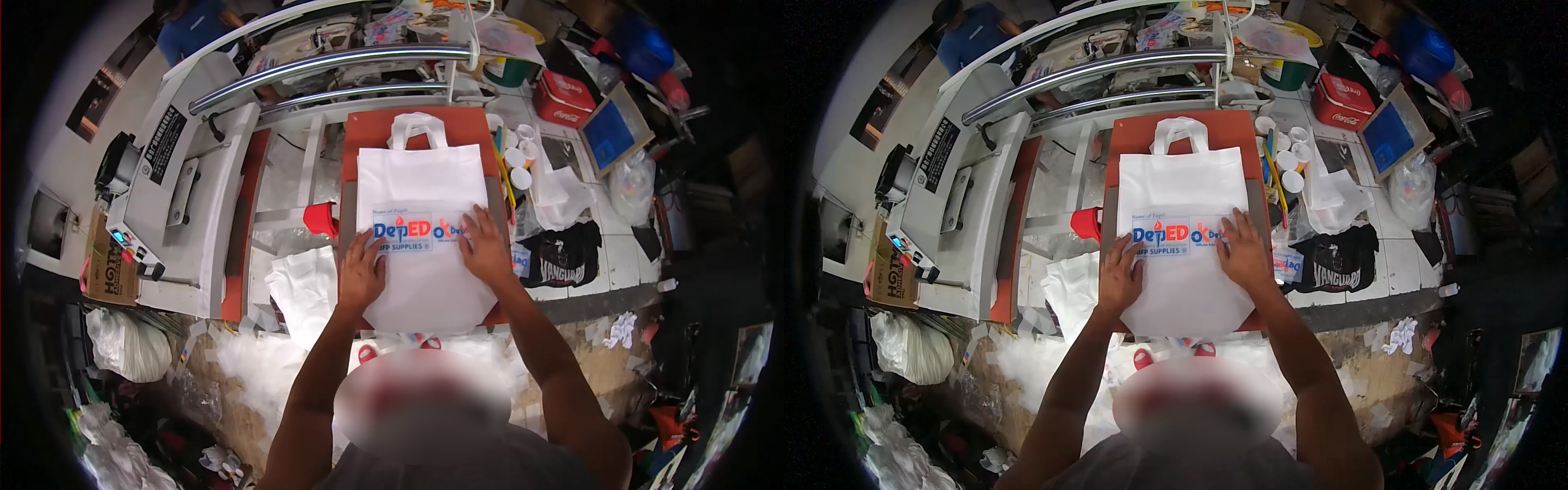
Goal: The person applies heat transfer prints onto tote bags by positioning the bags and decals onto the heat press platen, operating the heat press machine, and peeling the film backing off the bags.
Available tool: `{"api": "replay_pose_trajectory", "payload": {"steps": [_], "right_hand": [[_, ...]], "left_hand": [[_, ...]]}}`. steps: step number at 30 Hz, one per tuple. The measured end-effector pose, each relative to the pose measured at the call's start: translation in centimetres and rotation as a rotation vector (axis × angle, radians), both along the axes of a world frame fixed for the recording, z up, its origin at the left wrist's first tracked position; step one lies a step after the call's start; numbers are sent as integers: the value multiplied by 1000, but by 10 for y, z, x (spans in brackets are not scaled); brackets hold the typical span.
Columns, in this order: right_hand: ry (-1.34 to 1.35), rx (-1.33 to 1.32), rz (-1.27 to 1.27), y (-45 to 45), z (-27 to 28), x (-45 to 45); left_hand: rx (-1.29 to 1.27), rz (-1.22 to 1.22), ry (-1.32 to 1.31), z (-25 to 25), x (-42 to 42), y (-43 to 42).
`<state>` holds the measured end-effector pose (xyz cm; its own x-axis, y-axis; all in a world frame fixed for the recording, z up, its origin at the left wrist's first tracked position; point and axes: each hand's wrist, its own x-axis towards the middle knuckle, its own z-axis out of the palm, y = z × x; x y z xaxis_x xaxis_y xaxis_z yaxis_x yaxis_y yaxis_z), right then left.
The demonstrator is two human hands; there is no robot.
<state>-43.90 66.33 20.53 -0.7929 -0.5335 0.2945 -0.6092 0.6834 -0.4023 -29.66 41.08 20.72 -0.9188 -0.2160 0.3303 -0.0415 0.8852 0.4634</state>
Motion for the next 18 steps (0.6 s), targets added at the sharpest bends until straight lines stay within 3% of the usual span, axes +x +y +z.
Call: {"api": "replay_pose_trajectory", "payload": {"steps": [18], "right_hand": [[12,-105,-35,1,-8,0]], "left_hand": [[31,21,46,-7,1,-1]]}}
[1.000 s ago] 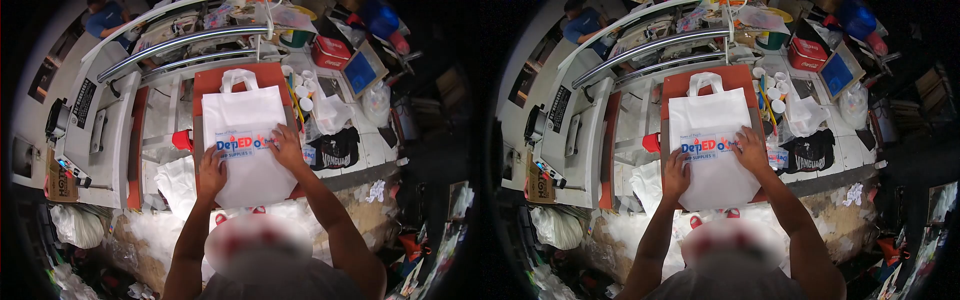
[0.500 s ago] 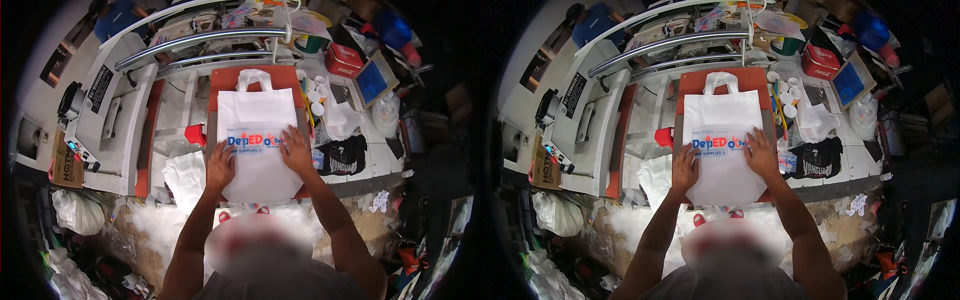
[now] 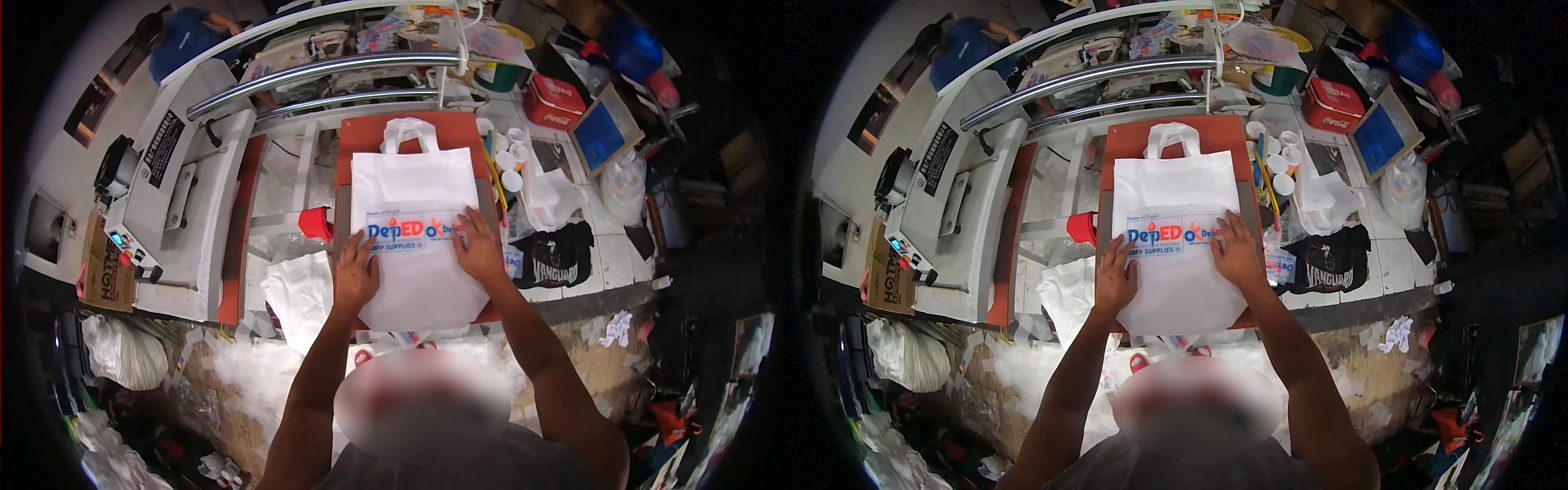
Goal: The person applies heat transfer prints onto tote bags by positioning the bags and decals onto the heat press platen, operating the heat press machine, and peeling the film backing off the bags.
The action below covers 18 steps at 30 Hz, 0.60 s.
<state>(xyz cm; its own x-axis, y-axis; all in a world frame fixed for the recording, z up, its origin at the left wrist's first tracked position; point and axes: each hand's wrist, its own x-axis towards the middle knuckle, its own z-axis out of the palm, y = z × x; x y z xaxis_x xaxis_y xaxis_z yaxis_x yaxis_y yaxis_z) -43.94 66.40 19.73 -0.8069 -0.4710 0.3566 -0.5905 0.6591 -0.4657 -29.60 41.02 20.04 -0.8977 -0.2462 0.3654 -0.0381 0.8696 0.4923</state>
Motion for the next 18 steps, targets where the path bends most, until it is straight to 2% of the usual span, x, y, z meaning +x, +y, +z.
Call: {"api": "replay_pose_trajectory", "payload": {"steps": [5,12,15,17,18], "right_hand": [[1,-69,-7,-2,0,-3],[37,-31,-19,-5,10,1],[30,-59,-22,-4,14,2],[-49,-286,-33,2,21,-2],[88,-307,-40,13,24,-4]], "left_hand": [[-29,-16,31,3,0,0],[-32,5,56,1,-1,-3],[26,12,43,7,4,-4],[125,43,115,14,5,-11],[122,63,121,19,12,-20]]}}
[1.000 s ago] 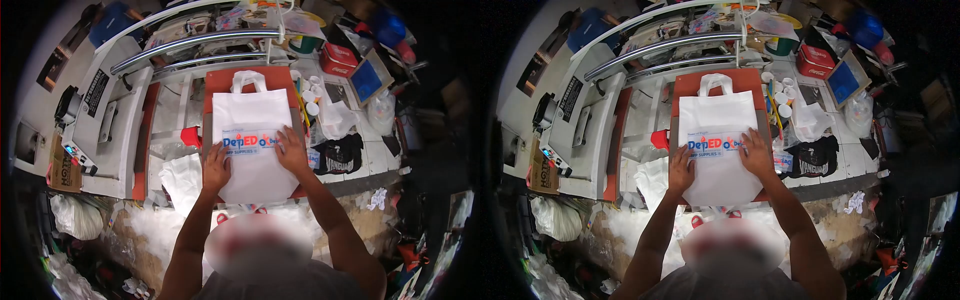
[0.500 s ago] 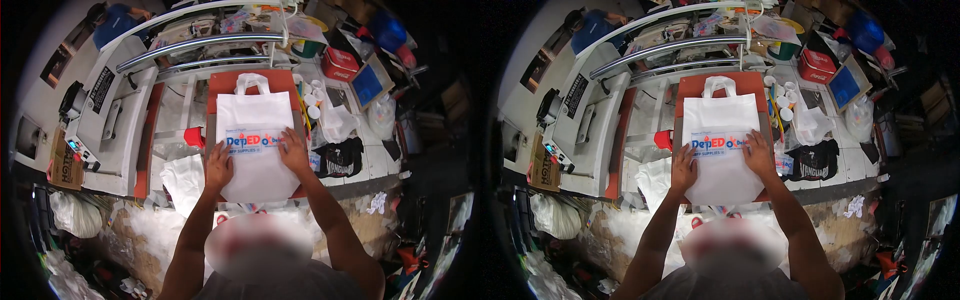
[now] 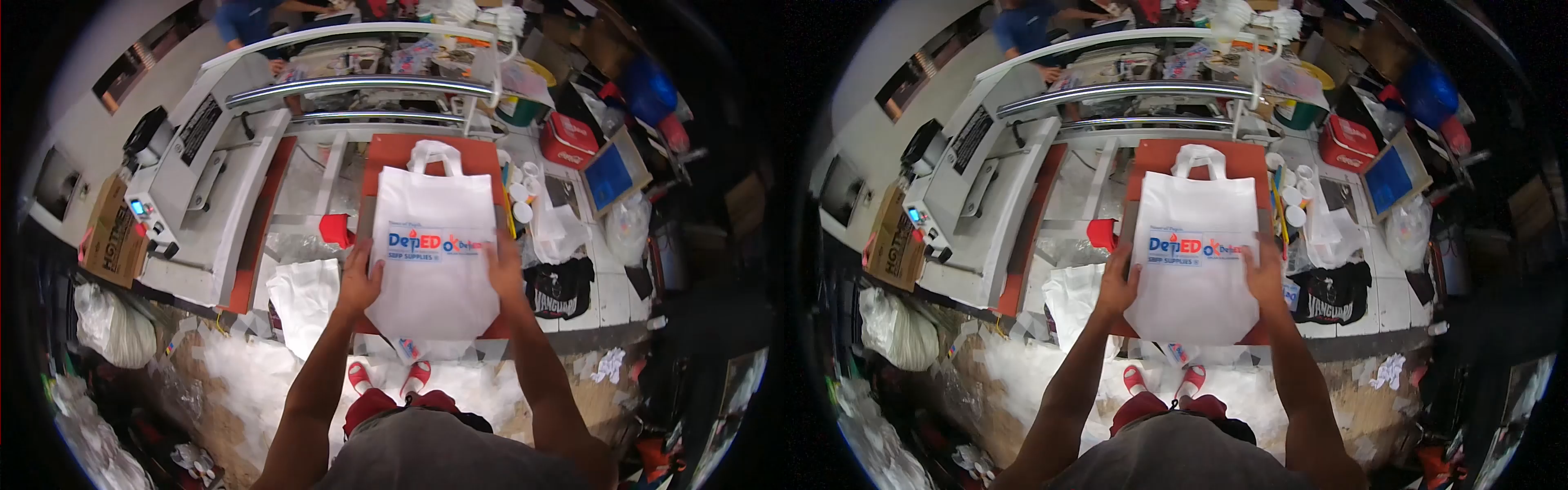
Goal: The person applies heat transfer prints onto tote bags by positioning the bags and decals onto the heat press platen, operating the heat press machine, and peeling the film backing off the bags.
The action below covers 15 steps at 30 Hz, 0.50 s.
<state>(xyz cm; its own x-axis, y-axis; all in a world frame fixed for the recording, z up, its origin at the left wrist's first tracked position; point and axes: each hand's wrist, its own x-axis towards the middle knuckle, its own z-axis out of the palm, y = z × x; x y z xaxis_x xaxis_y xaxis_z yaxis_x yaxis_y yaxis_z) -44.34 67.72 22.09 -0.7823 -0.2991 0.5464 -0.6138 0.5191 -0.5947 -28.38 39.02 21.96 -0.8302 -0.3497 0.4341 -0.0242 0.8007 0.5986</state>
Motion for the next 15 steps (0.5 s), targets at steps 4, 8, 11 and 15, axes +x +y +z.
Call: {"api": "replay_pose_trajectory", "payload": {"steps": [4,8,11,15], "right_hand": [[-4,58,-231,111,-26,4],[-328,-367,-258,214,-59,36],[-440,8,-612,259,-63,85],[-278,267,-693,295,-65,132]], "left_hand": [[179,150,81,50,81,-69],[-14,550,106,79,168,-180],[-322,800,79,118,198,-251],[-416,872,-378,121,203,-335]]}}
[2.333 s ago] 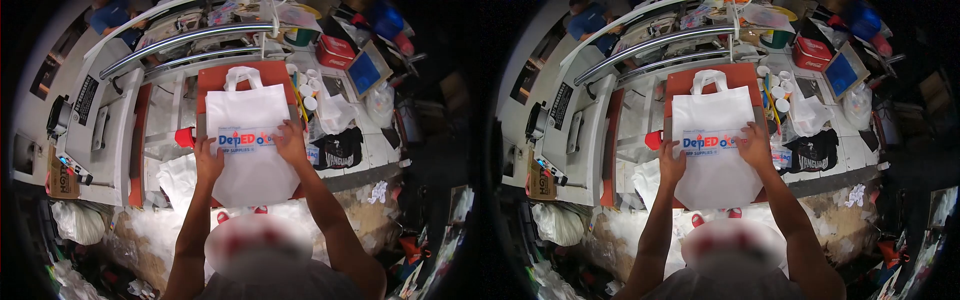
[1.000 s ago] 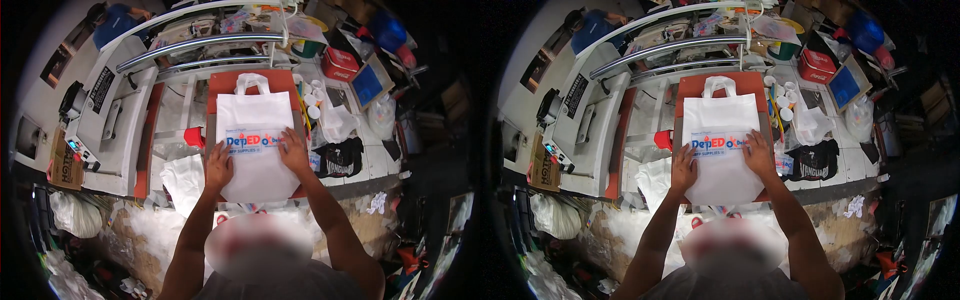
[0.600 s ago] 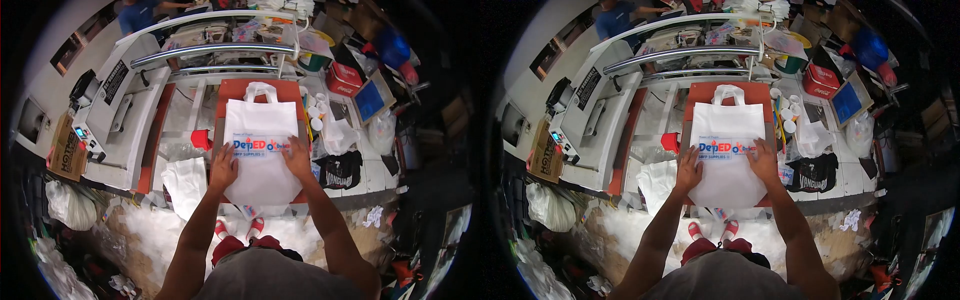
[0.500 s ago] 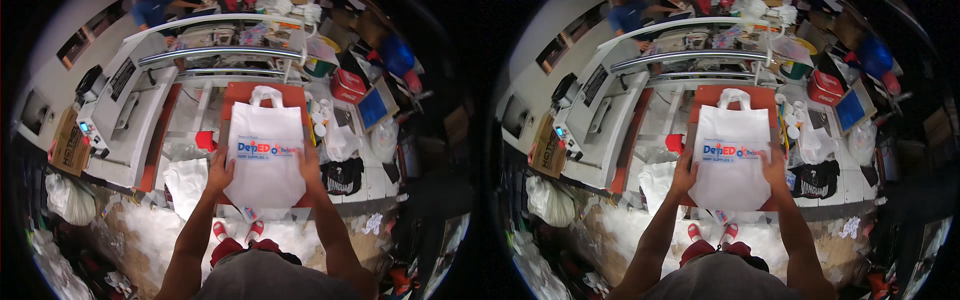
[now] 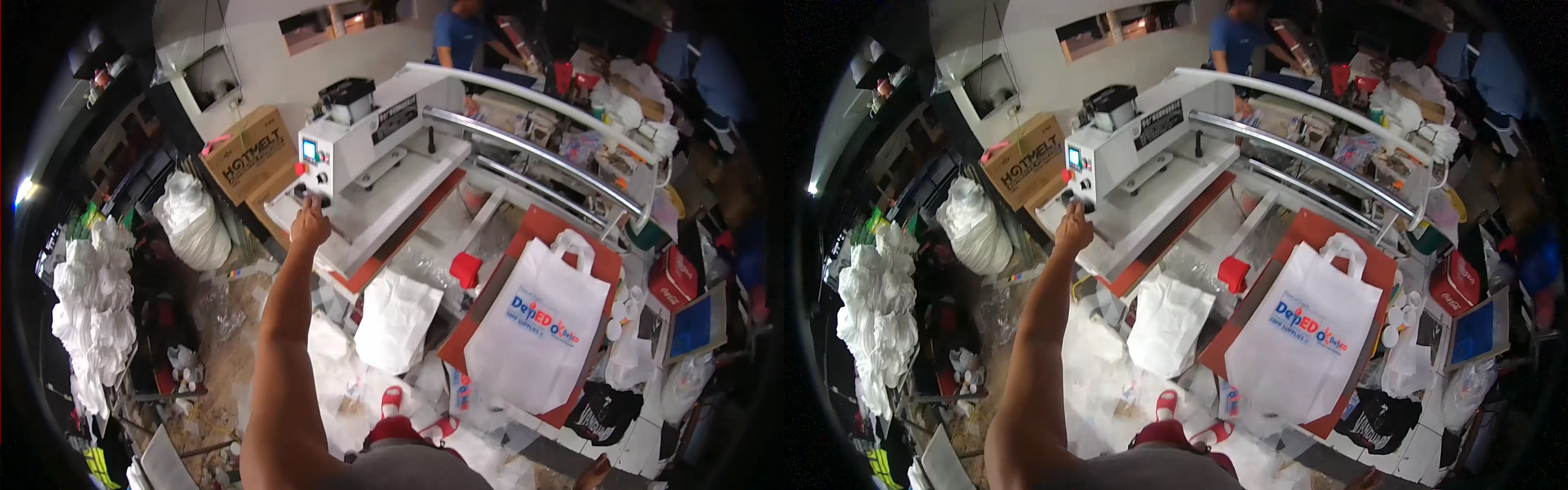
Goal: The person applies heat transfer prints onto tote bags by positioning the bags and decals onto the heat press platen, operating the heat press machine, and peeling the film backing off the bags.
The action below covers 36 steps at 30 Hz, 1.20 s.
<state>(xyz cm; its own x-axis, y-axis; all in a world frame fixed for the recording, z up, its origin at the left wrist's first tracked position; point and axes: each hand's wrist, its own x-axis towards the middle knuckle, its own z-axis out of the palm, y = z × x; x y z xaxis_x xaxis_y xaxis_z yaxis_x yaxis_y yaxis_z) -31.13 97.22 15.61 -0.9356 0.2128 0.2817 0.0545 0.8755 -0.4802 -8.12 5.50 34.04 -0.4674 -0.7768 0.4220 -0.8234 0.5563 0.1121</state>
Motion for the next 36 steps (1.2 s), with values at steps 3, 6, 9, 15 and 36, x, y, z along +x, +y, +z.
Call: {"api": "replay_pose_trajectory", "payload": {"steps": [3,6,9,15,36], "right_hand": [[42,48,75,9,14,15],[35,14,122,22,33,30],[-57,-88,130,32,28,11],[-15,-726,417,-57,71,16],[540,-36,1034,-565,237,120]], "left_hand": [[122,78,-11,9,-28,-17],[157,112,18,2,-32,-13],[58,-47,-325,28,-26,13],[6,-268,-70,12,-8,43],[713,-185,-129,-315,486,124]]}}
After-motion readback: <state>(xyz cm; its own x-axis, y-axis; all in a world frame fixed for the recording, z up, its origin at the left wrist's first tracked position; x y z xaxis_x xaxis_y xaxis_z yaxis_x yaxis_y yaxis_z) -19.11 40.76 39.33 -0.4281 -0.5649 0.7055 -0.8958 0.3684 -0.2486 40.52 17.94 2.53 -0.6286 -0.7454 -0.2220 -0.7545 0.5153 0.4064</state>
